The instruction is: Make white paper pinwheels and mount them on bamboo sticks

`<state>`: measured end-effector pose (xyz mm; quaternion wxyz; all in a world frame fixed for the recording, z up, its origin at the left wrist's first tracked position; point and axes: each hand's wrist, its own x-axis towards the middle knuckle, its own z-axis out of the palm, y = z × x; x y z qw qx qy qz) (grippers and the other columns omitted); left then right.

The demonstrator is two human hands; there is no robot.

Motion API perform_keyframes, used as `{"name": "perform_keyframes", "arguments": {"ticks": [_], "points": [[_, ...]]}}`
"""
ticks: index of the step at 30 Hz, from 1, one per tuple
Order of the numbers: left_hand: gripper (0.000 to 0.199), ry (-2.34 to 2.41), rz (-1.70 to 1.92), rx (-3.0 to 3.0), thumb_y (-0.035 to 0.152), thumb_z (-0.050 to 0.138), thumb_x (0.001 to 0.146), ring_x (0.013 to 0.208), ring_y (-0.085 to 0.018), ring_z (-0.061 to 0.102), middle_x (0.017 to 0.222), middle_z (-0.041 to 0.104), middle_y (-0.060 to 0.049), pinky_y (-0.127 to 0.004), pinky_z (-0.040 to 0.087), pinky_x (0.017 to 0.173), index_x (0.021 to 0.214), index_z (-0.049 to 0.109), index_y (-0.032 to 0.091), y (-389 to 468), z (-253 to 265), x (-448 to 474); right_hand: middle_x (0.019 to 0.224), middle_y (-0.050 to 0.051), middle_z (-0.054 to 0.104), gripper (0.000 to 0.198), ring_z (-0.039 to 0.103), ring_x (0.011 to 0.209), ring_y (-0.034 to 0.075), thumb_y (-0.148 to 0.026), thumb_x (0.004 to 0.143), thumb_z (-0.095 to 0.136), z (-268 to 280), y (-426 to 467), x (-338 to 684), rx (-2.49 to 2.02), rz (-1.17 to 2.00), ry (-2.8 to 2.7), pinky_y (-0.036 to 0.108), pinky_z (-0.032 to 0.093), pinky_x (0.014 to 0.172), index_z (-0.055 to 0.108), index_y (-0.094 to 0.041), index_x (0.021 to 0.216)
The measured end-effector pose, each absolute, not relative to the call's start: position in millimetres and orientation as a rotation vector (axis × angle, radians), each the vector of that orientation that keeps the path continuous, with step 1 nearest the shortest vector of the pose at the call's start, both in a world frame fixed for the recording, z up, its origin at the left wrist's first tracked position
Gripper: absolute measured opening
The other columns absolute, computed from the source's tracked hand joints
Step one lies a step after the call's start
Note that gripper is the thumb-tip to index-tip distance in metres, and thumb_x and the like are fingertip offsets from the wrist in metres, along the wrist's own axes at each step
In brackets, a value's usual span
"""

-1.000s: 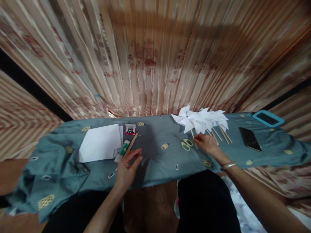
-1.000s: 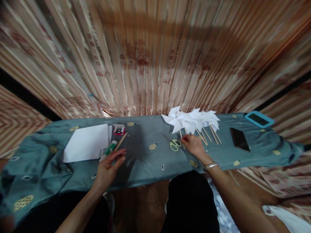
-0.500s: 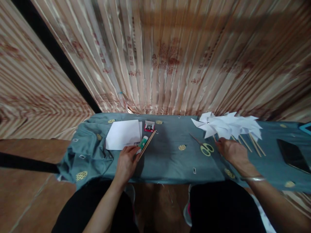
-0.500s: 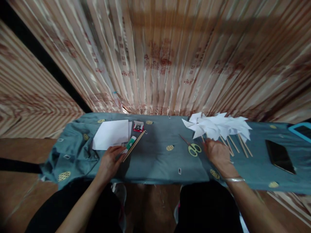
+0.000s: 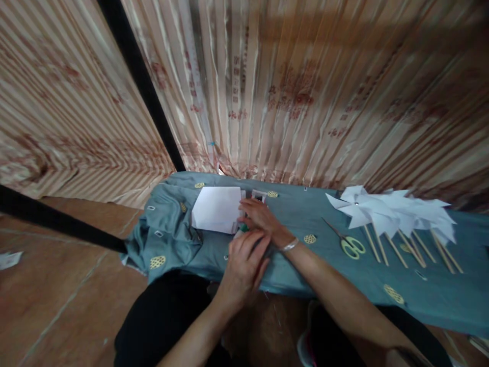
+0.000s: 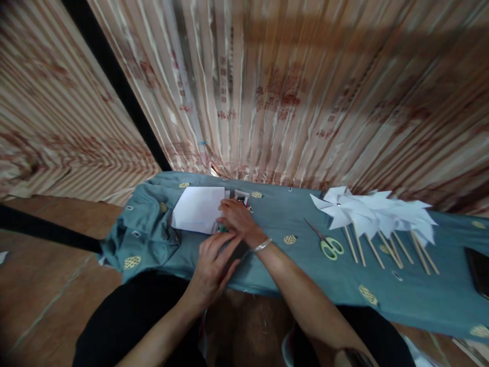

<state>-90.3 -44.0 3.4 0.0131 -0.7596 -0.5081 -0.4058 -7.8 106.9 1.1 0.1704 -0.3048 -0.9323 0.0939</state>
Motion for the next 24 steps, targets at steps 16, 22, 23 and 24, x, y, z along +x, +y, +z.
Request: {"name": "perform_keyframes", "arguments": {"ticks": [16, 22, 23, 24], "points": [[0.043, -1.595, -1.295, -2.516, 0.025, 0.050, 0.092, 0.129, -0.028, 0.038, 0.139, 0.049, -0.016, -0.044, 0.036, 0.102, 0.134, 0.046, 0.013, -52, 7, -80, 0.129, 0.017, 0.058, 0.044, 0.051, 0.124, 0.029, -0.034, 0.084, 0.068, -38, 124, -33, -0.676, 0.393, -2.672, 0.045, 0.042, 0.105, 0.058, -0.015, 0.122], [0.044, -1.574, -1.288, -2.506, 0.025, 0.050, 0.092, 0.133, -0.028, 0.036, 0.140, 0.049, -0.016, -0.046, 0.036, 0.102, 0.135, 0.045, 0.014, -51, 3, -78, 0.103, 0.011, 0.069, 0.014, 0.062, 0.101, 0.022, -0.022, 0.091, 0.057, -28, 123, -39, -0.715, 0.579, -2.642, 0.035, 0.045, 0.094, 0.068, -0.014, 0.096], [0.044, -1.564, -1.291, -2.500, 0.025, 0.050, 0.092, 0.133, -0.028, 0.035, 0.140, 0.050, -0.016, -0.046, 0.036, 0.102, 0.134, 0.045, 0.014, -51, 2, -77, 0.095, 0.010, 0.070, 0.014, 0.063, 0.094, 0.021, -0.020, 0.092, 0.055, -27, 122, -40, -0.727, 0.603, -2.628, 0.033, 0.046, 0.090, 0.068, -0.015, 0.090], [0.044, -1.559, -1.292, -2.495, 0.025, 0.050, 0.092, 0.133, -0.028, 0.035, 0.139, 0.050, -0.016, -0.045, 0.036, 0.102, 0.134, 0.045, 0.014, -50, 1, -77, 0.089, 0.008, 0.070, 0.017, 0.063, 0.089, 0.020, -0.017, 0.092, 0.052, -25, 122, -42, -0.746, 0.631, -2.606, 0.032, 0.046, 0.086, 0.068, -0.015, 0.085]]}}
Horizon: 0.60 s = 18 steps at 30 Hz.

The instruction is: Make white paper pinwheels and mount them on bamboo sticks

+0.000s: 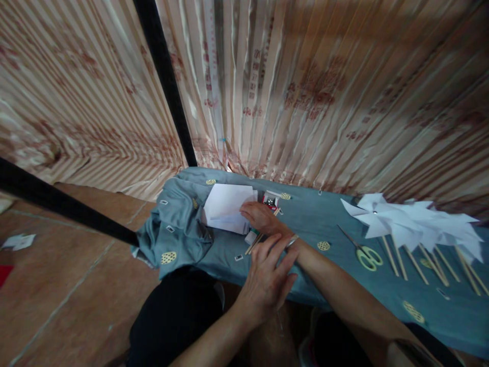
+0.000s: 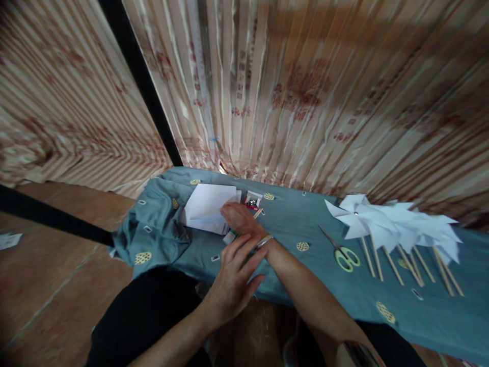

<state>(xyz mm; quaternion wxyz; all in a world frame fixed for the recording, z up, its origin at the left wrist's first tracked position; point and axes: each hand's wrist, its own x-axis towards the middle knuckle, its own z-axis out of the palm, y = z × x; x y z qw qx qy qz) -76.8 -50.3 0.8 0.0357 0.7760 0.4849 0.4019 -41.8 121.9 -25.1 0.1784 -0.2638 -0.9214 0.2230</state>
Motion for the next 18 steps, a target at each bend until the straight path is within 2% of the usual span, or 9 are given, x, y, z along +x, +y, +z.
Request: {"name": "perform_keyframes", "arguments": {"ticks": [5, 12, 14, 18], "points": [[0.044, 1.510, 1.265, 2.386, 0.025, 0.050, 0.092, 0.135, -0.028, 0.033, 0.141, 0.049, -0.015, -0.045, 0.035, 0.103, 0.135, 0.044, 0.014, -48, 1, -77, 0.070, 0.004, 0.067, 0.024, 0.059, 0.069, 0.016, -0.023, 0.090, 0.054, -15, 126, -42, -0.872, 0.799, -2.370, 0.028, 0.043, 0.071, 0.066, -0.016, 0.071], [0.047, 1.552, 1.275, 2.401, 0.026, 0.051, 0.092, 0.136, -0.029, 0.032, 0.142, 0.046, -0.018, -0.046, 0.033, 0.105, 0.136, 0.043, 0.012, -46, 6, -79, 0.054, -0.003, 0.056, 0.048, 0.046, 0.050, 0.011, -0.060, 0.081, 0.053, 18, 132, -16, -0.957, 1.063, -1.883, 0.023, 0.034, 0.048, 0.064, -0.017, 0.063], [0.047, 1.559, 1.274, 2.409, 0.025, 0.052, 0.092, 0.137, -0.029, 0.032, 0.142, 0.046, -0.019, -0.046, 0.033, 0.106, 0.137, 0.042, 0.012, -45, 5, -78, 0.057, -0.002, 0.060, 0.049, 0.048, 0.049, 0.011, -0.063, 0.079, 0.053, 28, 129, 0, -0.971, 1.103, -1.772, 0.023, 0.037, 0.048, 0.066, -0.016, 0.070], [0.050, 1.586, 1.242, 2.426, 0.023, 0.051, 0.092, 0.137, -0.029, 0.032, 0.142, 0.046, -0.018, -0.046, 0.033, 0.106, 0.140, 0.039, 0.014, -42, 3, -76, 0.060, -0.001, 0.066, 0.041, 0.058, 0.055, 0.014, -0.058, 0.071, 0.067, 44, 113, 46, -0.998, 1.236, -1.446, 0.026, 0.047, 0.056, 0.068, -0.017, 0.074]]}}
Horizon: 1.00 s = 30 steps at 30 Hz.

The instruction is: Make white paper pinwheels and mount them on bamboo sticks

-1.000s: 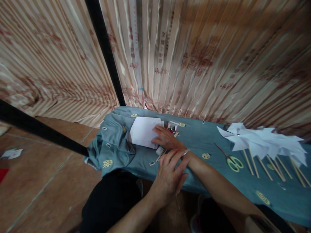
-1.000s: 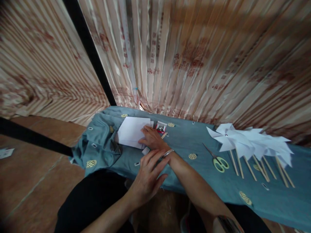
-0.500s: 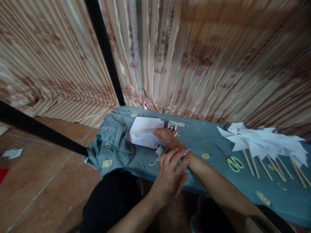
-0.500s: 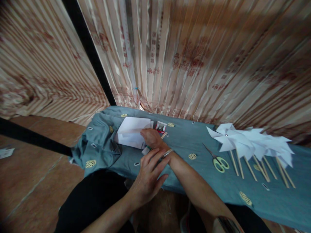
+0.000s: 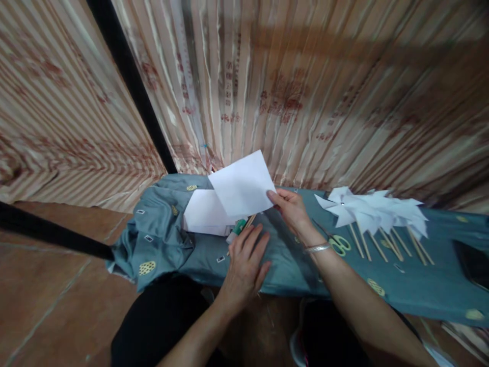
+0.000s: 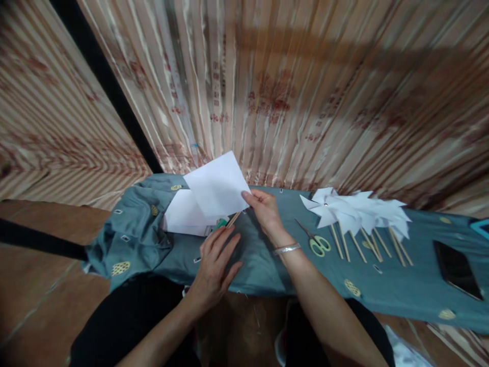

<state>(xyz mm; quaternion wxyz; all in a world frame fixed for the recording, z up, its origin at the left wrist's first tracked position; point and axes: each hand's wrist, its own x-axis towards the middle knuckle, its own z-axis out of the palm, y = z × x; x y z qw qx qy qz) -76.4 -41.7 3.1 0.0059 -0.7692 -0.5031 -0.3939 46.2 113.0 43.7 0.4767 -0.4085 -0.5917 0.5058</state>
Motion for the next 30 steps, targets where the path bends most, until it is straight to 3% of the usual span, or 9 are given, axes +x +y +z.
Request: {"name": "perform_keyframes", "arguments": {"ticks": [2, 4, 9, 12, 16, 19, 23, 27, 30], "points": [[0.054, -1.590, -1.209, -2.397, 0.024, 0.051, 0.093, 0.136, -0.030, 0.034, 0.143, 0.046, -0.017, -0.047, 0.033, 0.105, 0.143, 0.034, 0.017, -40, 2, -75, 0.061, -0.001, 0.068, 0.036, 0.060, 0.057, 0.015, -0.054, 0.071, 0.070, 52, 99, 76, -1.062, 1.123, -1.381, 0.028, 0.049, 0.058, 0.070, -0.017, 0.075], [0.061, -1.601, -1.200, -2.374, 0.025, 0.051, 0.093, 0.135, -0.031, 0.035, 0.144, 0.044, -0.017, -0.047, 0.033, 0.105, 0.147, 0.025, 0.019, -37, 1, -74, 0.068, 0.000, 0.071, 0.031, 0.062, 0.062, 0.017, -0.048, 0.078, 0.066, 60, 80, 107, -1.169, 0.805, -1.504, 0.030, 0.050, 0.060, 0.072, -0.019, 0.082], [0.082, -1.600, -1.250, -2.262, 0.031, 0.056, 0.090, 0.138, -0.034, 0.030, 0.151, 0.030, -0.023, -0.050, 0.032, 0.106, 0.152, 0.005, 0.016, -35, 1, -67, 0.106, 0.008, 0.073, 0.020, 0.066, 0.100, 0.023, -0.023, 0.092, 0.053, 61, 14, 157, -1.132, 0.002, -2.033, 0.041, 0.050, 0.092, 0.069, -0.022, 0.105], [0.083, -1.513, -1.201, -2.268, 0.030, 0.059, 0.087, 0.139, -0.035, 0.029, 0.151, 0.031, -0.023, -0.050, 0.031, 0.106, 0.152, 0.010, 0.015, -38, 0, -59, 0.105, 0.012, 0.073, 0.021, 0.067, 0.094, 0.025, -0.017, 0.093, 0.050, 38, -19, 158, -1.089, -0.170, -2.286, 0.040, 0.054, 0.084, 0.067, -0.018, 0.106], [0.047, -1.434, -0.946, -2.578, 0.017, 0.055, 0.089, 0.128, -0.028, 0.046, 0.134, 0.058, -0.011, -0.050, 0.028, 0.107, 0.135, 0.048, 0.024, -44, -10, -47, 0.088, 0.011, 0.072, 0.020, 0.064, 0.076, 0.023, -0.012, 0.092, 0.048, 3, -44, 149, -1.122, -0.015, -2.534, 0.038, 0.055, 0.071, 0.067, -0.016, 0.091], [0.028, -1.477, -0.837, -2.767, 0.014, 0.053, 0.091, 0.110, -0.022, 0.059, 0.114, 0.070, -0.005, -0.049, 0.034, 0.102, 0.114, 0.063, 0.024, -44, -21, -44, 0.098, 0.011, 0.072, 0.016, 0.065, 0.087, 0.024, -0.015, 0.089, 0.055, -10, -47, 155, -1.131, 0.217, -2.527, 0.040, 0.055, 0.080, 0.066, -0.015, 0.102], [0.024, -1.542, -0.876, -2.825, 0.015, 0.048, 0.093, 0.098, -0.021, 0.063, 0.104, 0.072, -0.007, -0.040, 0.050, 0.085, 0.109, 0.066, 0.018, -38, -32, -49, 0.120, 0.011, 0.067, 0.035, 0.060, 0.113, 0.025, -0.017, 0.085, 0.062, -14, -28, 180, -1.124, 0.605, -2.335, 0.044, 0.049, 0.099, 0.060, -0.018, 0.120], [0.027, -1.638, -1.028, -2.813, 0.022, 0.045, 0.096, 0.090, -0.019, 0.065, 0.095, 0.072, -0.008, -0.034, 0.056, 0.080, 0.109, 0.067, 0.016, -29, -36, -53, 0.107, 0.006, 0.073, 0.022, 0.068, 0.100, 0.023, -0.025, 0.088, 0.058, -18, 5, 188, -1.262, 0.929, -2.068, 0.040, 0.053, 0.092, 0.067, -0.022, 0.108], [0.032, -1.789, -1.077, -2.717, 0.027, 0.045, 0.096, 0.085, -0.019, 0.068, 0.096, 0.072, -0.010, -0.033, 0.058, 0.077, 0.120, 0.061, 0.014, -21, -36, -55, 0.104, 0.007, 0.074, 0.024, 0.070, 0.096, 0.024, -0.028, 0.086, 0.059, -28, 25, 181, -1.351, 0.989, -1.896, 0.039, 0.056, 0.086, 0.068, -0.020, 0.107]]}}
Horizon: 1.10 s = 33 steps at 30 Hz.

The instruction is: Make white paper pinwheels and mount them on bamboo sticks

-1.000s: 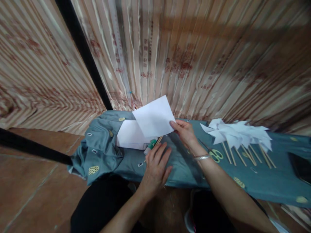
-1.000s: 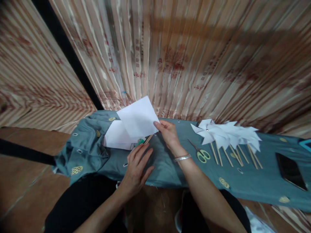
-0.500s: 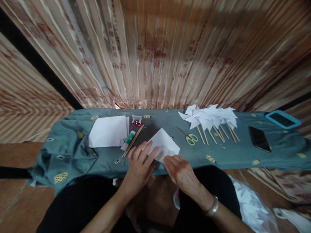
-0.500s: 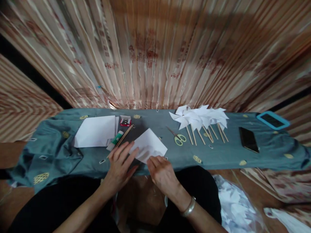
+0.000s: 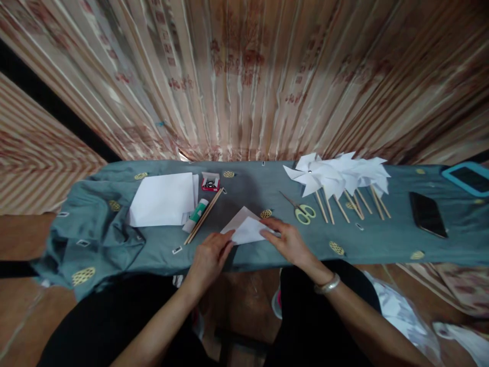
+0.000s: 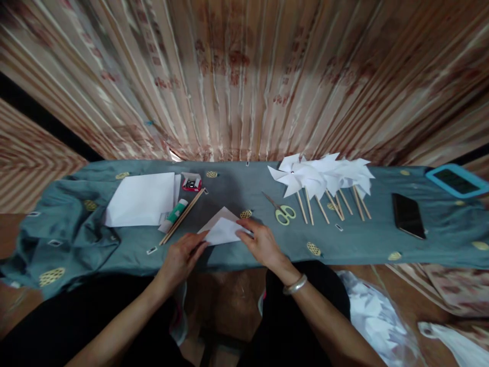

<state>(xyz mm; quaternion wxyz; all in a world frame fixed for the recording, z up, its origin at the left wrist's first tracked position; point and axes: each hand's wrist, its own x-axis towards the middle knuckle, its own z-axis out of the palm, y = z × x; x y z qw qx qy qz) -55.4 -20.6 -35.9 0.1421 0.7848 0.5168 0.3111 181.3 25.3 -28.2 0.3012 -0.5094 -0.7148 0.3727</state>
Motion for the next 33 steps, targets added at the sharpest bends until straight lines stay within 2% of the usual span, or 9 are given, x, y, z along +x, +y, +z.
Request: {"name": "perform_keyframes", "arguments": {"ticks": [3, 5, 8, 11, 17, 33], "points": [[0.042, 1.586, 0.979, 2.284, 0.028, 0.047, 0.095, 0.104, -0.023, 0.065, 0.120, 0.065, -0.014, -0.039, 0.056, 0.088, 0.135, 0.048, 0.016, -17, -33, -55, 0.106, 0.008, 0.074, 0.029, 0.071, 0.096, 0.025, -0.029, 0.083, 0.061, -39, 35, 174, -1.419, 0.946, -1.807, 0.039, 0.057, 0.083, 0.066, -0.021, 0.111], [0.044, 1.547, 0.990, 2.429, 0.022, 0.048, 0.094, 0.122, -0.026, 0.054, 0.134, 0.056, -0.016, -0.044, 0.049, 0.098, 0.138, 0.044, 0.017, -20, -31, -52, 0.107, 0.008, 0.074, 0.029, 0.071, 0.096, 0.026, -0.029, 0.083, 0.061, -45, 36, 171, -1.447, 0.897, -1.790, 0.039, 0.057, 0.083, 0.065, -0.022, 0.111], [0.046, 1.399, 0.848, 2.626, 0.012, 0.045, 0.093, 0.134, -0.025, 0.043, 0.137, 0.055, -0.014, -0.045, 0.044, 0.104, 0.138, 0.043, 0.018, -30, -34, -41, 0.107, 0.008, 0.074, 0.029, 0.072, 0.095, 0.026, -0.028, 0.084, 0.060, -47, 34, 170, -1.473, 0.842, -1.791, 0.038, 0.058, 0.081, 0.065, -0.022, 0.112], [0.050, 1.370, 0.620, 2.688, 0.020, 0.046, 0.093, 0.142, -0.028, 0.029, 0.145, 0.047, -0.015, -0.051, 0.037, 0.109, 0.142, 0.038, 0.015, -42, -41, -31, 0.107, 0.008, 0.074, 0.030, 0.071, 0.096, 0.025, -0.027, 0.085, 0.058, -46, 30, 168, -1.495, 0.779, -1.821, 0.037, 0.058, 0.081, 0.064, -0.021, 0.114], [0.067, 1.454, 0.434, 2.672, 0.037, 0.053, 0.090, 0.146, -0.033, 0.016, 0.152, 0.036, -0.017, -0.054, 0.030, 0.111, 0.147, 0.029, 0.011, -46, -48, -27, 0.110, 0.009, 0.072, 0.030, 0.069, 0.101, 0.024, -0.027, 0.089, 0.053, -46, 28, 164, -1.440, 0.630, -1.914, 0.039, 0.055, 0.090, 0.063, -0.021, 0.116], [0.070, 1.517, 0.350, 2.729, 0.043, 0.057, 0.087, 0.142, -0.038, 0.025, 0.151, 0.038, -0.017, -0.055, 0.022, 0.113, 0.143, 0.035, 0.009, -40, -45, -26, 0.107, 0.010, 0.072, 0.029, 0.069, 0.097, 0.026, -0.026, 0.091, 0.048, -47, 31, 160, -1.462, 0.548, -1.961, 0.040, 0.055, 0.087, 0.061, -0.018, 0.116]]}}
